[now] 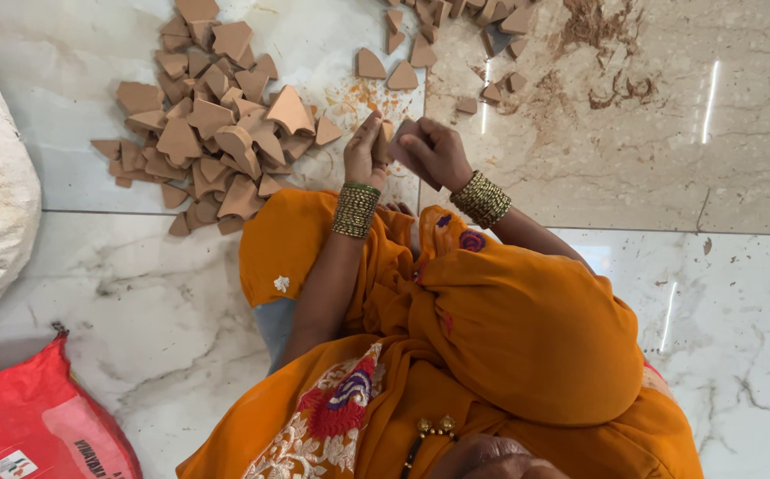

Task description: The person sits on a tiled floor and repeatedly picks up small, irregular clay pieces from a pile. They break each piece into smaller fragments by hand and place the resulting pieces into a separate pile on the floor.

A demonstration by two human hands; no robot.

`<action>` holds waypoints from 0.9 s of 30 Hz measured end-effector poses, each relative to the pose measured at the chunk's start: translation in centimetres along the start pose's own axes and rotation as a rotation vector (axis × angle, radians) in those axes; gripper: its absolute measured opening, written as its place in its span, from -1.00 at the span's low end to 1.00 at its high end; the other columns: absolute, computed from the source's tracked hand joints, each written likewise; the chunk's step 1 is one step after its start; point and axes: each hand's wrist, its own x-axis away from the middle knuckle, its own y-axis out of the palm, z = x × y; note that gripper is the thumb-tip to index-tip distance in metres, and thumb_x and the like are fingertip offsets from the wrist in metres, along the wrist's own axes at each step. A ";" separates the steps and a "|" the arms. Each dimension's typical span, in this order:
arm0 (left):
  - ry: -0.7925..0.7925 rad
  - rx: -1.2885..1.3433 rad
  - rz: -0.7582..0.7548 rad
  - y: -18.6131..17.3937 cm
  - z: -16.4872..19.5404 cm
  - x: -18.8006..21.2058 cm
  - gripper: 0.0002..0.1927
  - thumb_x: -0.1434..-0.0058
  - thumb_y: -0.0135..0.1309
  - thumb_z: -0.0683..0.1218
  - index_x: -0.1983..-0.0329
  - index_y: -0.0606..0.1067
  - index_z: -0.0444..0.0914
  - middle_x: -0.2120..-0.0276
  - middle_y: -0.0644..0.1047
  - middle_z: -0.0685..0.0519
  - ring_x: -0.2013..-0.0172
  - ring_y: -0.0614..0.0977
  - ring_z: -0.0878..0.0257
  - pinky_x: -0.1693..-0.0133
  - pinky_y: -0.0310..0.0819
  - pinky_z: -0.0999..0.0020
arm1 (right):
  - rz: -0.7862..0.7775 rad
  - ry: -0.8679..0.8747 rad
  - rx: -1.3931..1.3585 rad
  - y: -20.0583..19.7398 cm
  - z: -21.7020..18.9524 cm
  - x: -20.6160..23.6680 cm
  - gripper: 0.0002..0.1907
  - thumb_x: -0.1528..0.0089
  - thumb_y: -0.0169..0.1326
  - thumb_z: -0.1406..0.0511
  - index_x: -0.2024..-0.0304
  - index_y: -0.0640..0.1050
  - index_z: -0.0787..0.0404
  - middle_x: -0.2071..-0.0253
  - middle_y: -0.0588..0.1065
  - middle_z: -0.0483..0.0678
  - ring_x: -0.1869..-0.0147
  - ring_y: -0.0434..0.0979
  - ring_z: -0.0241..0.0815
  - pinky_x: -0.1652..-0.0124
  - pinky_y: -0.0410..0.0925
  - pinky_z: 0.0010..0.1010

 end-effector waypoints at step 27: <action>0.250 -0.361 -0.001 0.7 -1.4 0.7 -0.81 -0.29 -0.02 -0.24 0.03 0.37 -0.28 0.39 0.44 0.08 0.47 0.50 0.36 0.43 0.45 0.48 | 0.251 -0.044 0.188 0.5 -1.3 -1.5 -0.71 -0.32 0.23 0.23 0.32 0.47 0.30 0.48 0.52 0.08 0.47 0.54 -0.15 0.45 0.35 -0.32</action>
